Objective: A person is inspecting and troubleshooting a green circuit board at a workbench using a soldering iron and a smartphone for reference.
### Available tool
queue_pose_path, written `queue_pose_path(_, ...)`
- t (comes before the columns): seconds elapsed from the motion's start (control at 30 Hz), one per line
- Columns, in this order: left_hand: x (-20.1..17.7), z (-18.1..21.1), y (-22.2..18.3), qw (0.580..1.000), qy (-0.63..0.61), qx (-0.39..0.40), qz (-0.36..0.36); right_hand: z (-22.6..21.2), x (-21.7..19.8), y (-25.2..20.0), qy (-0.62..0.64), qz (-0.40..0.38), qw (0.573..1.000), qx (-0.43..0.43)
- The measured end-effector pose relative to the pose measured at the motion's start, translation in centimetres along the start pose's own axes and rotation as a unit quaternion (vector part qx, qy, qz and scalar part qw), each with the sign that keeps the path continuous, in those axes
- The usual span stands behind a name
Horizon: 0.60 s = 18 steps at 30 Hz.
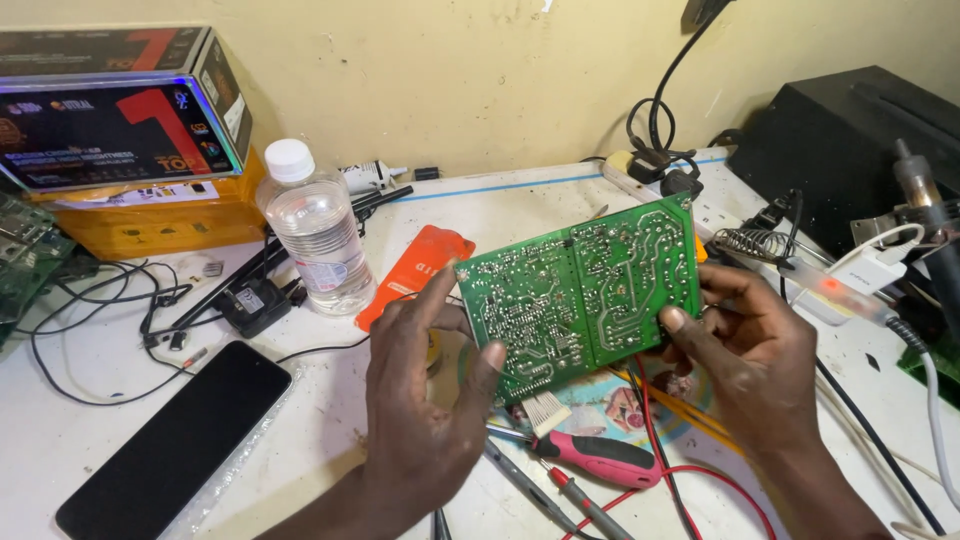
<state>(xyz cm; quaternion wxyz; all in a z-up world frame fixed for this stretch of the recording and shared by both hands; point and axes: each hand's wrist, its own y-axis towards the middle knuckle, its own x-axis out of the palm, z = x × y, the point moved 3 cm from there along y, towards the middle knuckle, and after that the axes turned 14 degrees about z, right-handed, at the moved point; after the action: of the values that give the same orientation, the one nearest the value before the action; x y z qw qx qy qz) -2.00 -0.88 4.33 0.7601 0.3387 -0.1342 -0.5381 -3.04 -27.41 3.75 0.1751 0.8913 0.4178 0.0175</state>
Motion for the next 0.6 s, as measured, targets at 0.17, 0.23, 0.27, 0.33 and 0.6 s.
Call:
queue_pose_path(0.17,0.1,2.3,-1.7,0.999,-0.029,0.004,-0.016,-0.2,-1.0,0.5,0.101,-0.001,0.995,-0.010)
queue_pose_path(0.23,0.2,2.3,-2.2,0.999,-0.028,-0.040,-0.024,-0.5,-1.2,0.6,0.116,0.004,0.993,0.003)
queue_pose_path(0.27,0.3,2.1,-2.3,0.997,-0.034,-0.048,-0.039,-0.6,-1.3,0.7,0.133,0.003,0.991,0.009)
queue_pose_path(0.33,0.4,1.8,-2.3,0.996,-0.042,-0.057,-0.056,-0.8,-1.4,0.7,0.149,0.003,0.989,0.016)
queue_pose_path(0.6,0.5,1.1,-2.0,0.991,-0.026,-0.077,-0.106,-1.7,-1.6,0.3,0.129,0.029,0.991,-0.001)
